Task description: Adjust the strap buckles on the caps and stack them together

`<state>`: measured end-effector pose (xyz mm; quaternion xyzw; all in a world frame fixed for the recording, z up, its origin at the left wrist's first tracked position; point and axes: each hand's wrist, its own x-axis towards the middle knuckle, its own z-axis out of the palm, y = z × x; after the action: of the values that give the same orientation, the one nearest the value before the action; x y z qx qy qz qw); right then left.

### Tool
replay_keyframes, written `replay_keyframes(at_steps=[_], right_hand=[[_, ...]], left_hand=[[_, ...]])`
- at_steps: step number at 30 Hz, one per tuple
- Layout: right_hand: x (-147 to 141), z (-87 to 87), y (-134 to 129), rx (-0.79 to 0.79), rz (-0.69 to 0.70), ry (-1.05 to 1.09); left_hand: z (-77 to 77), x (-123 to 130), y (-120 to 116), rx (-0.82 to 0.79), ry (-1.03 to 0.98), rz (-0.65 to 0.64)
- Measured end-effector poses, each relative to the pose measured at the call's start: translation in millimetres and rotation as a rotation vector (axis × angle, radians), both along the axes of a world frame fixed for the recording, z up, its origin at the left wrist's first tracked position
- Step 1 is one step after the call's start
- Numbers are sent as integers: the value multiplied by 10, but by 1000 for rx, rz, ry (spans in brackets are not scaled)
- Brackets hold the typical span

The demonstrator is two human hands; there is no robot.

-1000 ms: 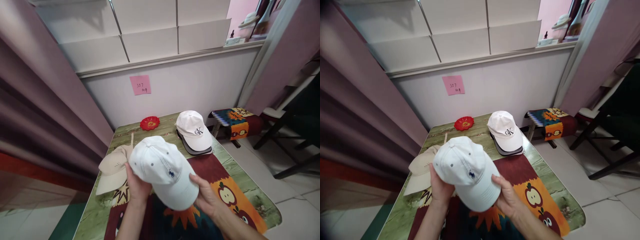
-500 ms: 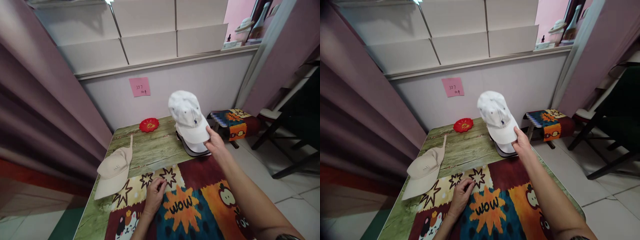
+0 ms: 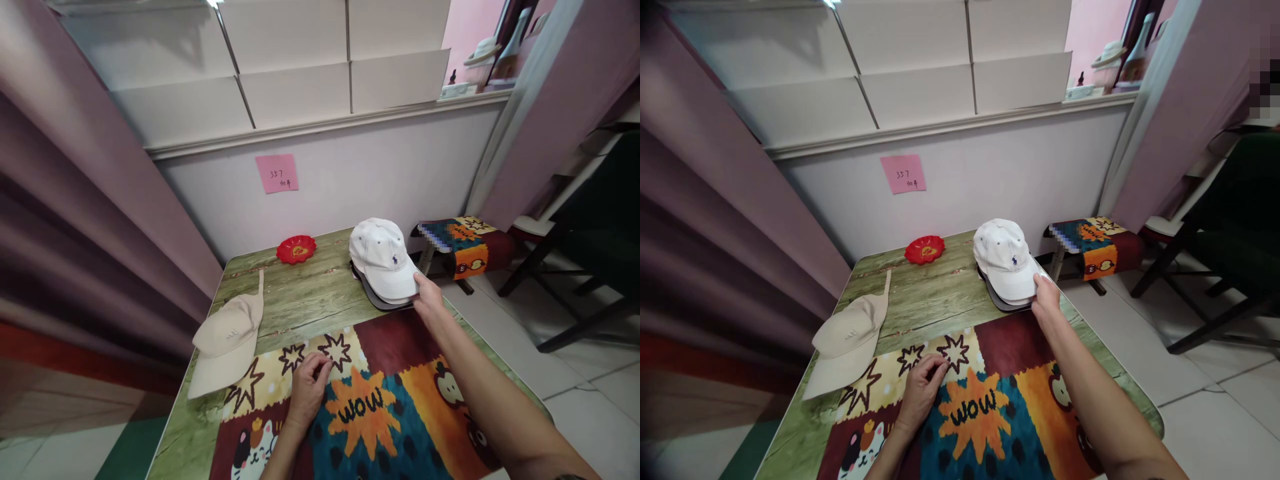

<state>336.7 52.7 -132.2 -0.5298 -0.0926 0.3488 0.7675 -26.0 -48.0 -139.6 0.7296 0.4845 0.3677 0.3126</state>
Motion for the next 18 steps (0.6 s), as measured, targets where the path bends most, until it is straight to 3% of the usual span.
replay_keyframes(at_steps=[5,10,13,18], right_hand=[[-7,166,-263,-220,-150,-437],[-215,404,-109,-431,8,-1143],[-322,416,56,-518,110,-1203],[-268,305,136,-566,254,-1040]], left_hand=[[0,-8,1,-23,-17,-6],[-1,-8,-2,-36,-17,-13],[14,-4,-19,-31,-23,-3],[56,6,-46,-37,-43,1]])
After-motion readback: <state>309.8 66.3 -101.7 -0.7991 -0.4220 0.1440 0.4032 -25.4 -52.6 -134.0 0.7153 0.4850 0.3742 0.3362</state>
